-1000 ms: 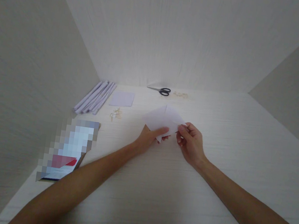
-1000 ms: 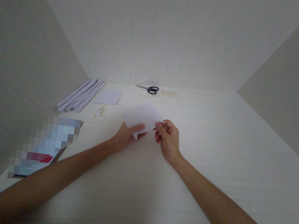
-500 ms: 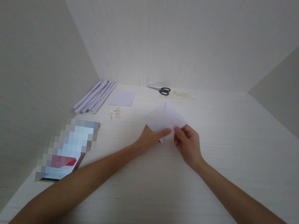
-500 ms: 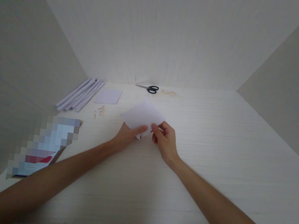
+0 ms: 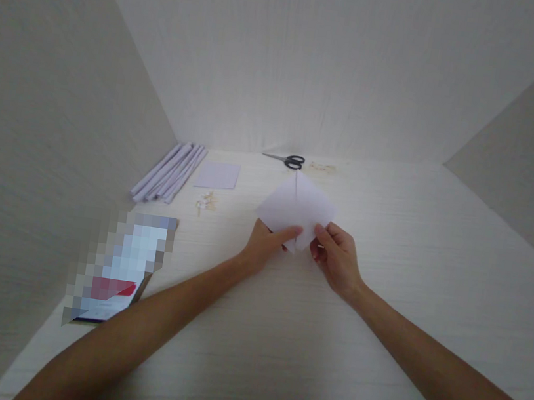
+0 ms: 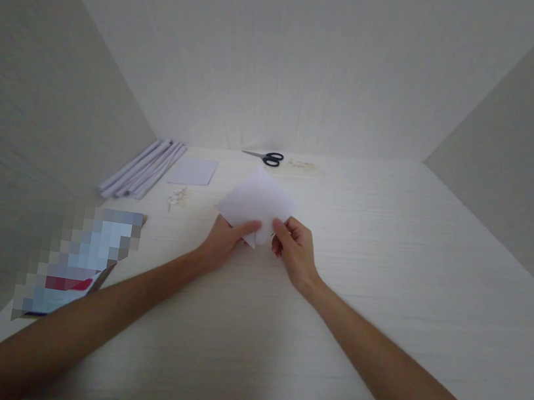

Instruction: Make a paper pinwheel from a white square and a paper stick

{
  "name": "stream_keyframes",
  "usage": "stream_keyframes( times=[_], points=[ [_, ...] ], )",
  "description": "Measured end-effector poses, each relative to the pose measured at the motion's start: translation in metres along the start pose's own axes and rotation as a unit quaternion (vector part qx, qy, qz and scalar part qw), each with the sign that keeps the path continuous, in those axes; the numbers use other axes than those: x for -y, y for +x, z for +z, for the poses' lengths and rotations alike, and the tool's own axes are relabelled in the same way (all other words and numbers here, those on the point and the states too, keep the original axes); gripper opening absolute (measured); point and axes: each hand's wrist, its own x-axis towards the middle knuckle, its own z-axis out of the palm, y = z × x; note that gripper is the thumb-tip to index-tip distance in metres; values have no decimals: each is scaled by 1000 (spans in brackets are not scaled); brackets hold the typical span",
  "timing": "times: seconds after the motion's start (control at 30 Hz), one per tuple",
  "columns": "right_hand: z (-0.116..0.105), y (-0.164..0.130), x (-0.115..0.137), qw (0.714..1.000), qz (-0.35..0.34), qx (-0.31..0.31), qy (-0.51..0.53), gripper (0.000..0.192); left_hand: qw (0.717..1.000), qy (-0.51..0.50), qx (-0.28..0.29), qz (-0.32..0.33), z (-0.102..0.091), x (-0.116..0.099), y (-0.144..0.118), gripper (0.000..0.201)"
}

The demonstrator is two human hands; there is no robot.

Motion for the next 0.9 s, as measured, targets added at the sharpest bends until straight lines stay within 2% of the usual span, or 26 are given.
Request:
stream_keyframes(
  times=[0.1, 0.23, 0.47, 0.9],
  points=[
    [1, -2, 1, 995, -1, 39, -93, 35, 1000, -2, -6, 9, 0, -1, 0, 19],
    [1, -3, 3, 984, -25, 87, -156, 32, 1000, -8, -7, 20, 0, -1, 1, 16],
    [0, -3, 4, 977, -26, 106, -184, 19, 998, -42, -48, -2, -1, 1, 3, 25],
    [0, -3, 7, 978, -38, 106, -176, 9, 997, -51, -54, -15, -1, 1, 5, 23]
  ],
)
